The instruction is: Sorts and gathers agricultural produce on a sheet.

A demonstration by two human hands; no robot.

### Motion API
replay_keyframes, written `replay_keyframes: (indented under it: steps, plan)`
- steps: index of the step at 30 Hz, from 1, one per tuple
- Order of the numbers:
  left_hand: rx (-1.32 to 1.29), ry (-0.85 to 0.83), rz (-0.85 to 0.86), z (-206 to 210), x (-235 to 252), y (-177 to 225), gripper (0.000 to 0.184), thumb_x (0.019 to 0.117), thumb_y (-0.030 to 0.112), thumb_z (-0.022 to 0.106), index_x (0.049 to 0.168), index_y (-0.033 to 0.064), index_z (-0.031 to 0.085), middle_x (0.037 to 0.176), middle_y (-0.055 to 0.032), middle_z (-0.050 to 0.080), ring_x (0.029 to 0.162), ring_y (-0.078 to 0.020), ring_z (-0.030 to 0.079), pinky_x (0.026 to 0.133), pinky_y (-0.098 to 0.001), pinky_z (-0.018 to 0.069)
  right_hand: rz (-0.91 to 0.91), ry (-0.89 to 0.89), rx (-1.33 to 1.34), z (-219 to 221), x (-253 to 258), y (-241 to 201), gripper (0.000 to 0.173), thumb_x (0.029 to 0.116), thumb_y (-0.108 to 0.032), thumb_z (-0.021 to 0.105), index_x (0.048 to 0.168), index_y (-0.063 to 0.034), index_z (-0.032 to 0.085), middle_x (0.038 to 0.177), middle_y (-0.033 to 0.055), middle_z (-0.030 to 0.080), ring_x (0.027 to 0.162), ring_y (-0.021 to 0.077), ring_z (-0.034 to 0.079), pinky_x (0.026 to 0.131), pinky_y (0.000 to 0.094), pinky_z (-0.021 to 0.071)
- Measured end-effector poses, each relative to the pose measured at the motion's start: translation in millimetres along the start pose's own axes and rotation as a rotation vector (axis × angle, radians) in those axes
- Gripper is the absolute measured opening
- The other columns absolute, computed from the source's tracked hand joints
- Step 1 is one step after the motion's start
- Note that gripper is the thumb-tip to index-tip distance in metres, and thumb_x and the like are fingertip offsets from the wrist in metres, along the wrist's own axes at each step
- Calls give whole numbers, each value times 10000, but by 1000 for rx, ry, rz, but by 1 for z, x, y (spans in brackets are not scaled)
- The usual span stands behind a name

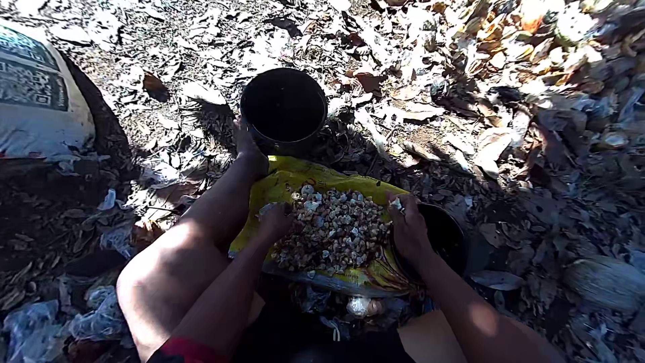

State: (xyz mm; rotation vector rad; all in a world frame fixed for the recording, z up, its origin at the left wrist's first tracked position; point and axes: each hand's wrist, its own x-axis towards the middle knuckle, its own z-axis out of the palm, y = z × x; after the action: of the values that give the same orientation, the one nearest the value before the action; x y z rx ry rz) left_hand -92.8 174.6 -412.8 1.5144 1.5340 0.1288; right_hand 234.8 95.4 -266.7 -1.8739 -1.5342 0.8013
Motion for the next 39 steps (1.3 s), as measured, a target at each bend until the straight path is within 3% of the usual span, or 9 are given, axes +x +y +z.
replay_keyframes:
  steps: [12,14,18,21,24,27,30,34,39]
  plan:
    - [323,-150,163,55,17,-18,711,883,170,716,1543,250,462,1597,-159,397,1379,-494,437,1033,-679,454,247,-764,-150,30,-5,13,380,1054,-317,535,1369,-124,624,1102,85,716,891,183,702,864,428,585]
    - [349,-41,197,50,1,-4,662,854,158,755,1478,199,541,1496,-219,496,1301,-526,497,976,-694,480,239,-850,-196,33,-7,13,381,1061,-318,505,1369,-123,612,1095,90,720,938,202,709,904,455,576]
    - [382,-122,-61,-57,-77,145,383,906,39,707,1261,-77,622,1275,-309,615,1192,-473,599,996,-586,501,168,-1112,-291,38,-16,11,377,1062,-275,496,1384,-123,623,1158,130,719,1032,267,703,968,535,539]
    - [355,-46,-40,-62,-89,161,365,903,20,702,1229,-121,615,1222,-324,628,1144,-481,616,969,-596,506,105,-1266,-363,44,-23,12,344,1041,-256,550,1338,-124,662,1192,151,710,1102,311,681,985,590,511]
    - [353,-43,-29,-60,-90,161,355,926,22,674,1243,-123,607,1250,-311,627,1159,-475,614,969,-589,508,195,-1022,-177,12,-6,11,311,1014,-205,588,1272,-60,685,1036,134,733,909,256,715,874,503,578]
    - [280,8,-14,-61,-95,167,349,921,-11,656,1246,-122,595,1239,-310,628,1125,-475,622,926,-595,516,145,38,452,-69,29,8,376,1025,-85,547,1361,81,514,1112,186,707,920,266,730,844,458,631]
    - [170,81,-29,-62,-102,172,436,910,39,720,1277,-129,557,1249,-326,609,1098,-477,625,911,-583,520,129,694,639,-138,51,11,484,1097,-190,464,1545,-62,333,1254,142,654,955,267,723,789,430,630]
    - [261,92,-11,-49,-94,161,402,908,20,692,1251,-144,563,1232,-334,610,1095,-482,622,908,-588,518,371,400,603,-116,36,-1,398,1106,-199,408,1459,-18,437,1141,140,723,834,255,742,722,412,634]
    - [375,54,-1,-45,-103,171,322,908,-33,647,1206,-146,603,1204,-331,632,1125,-495,616,911,-609,516,235,-253,46,-54,22,-4,426,1044,-246,581,1428,-61,559,1149,84,729,901,181,738,804,369,635]
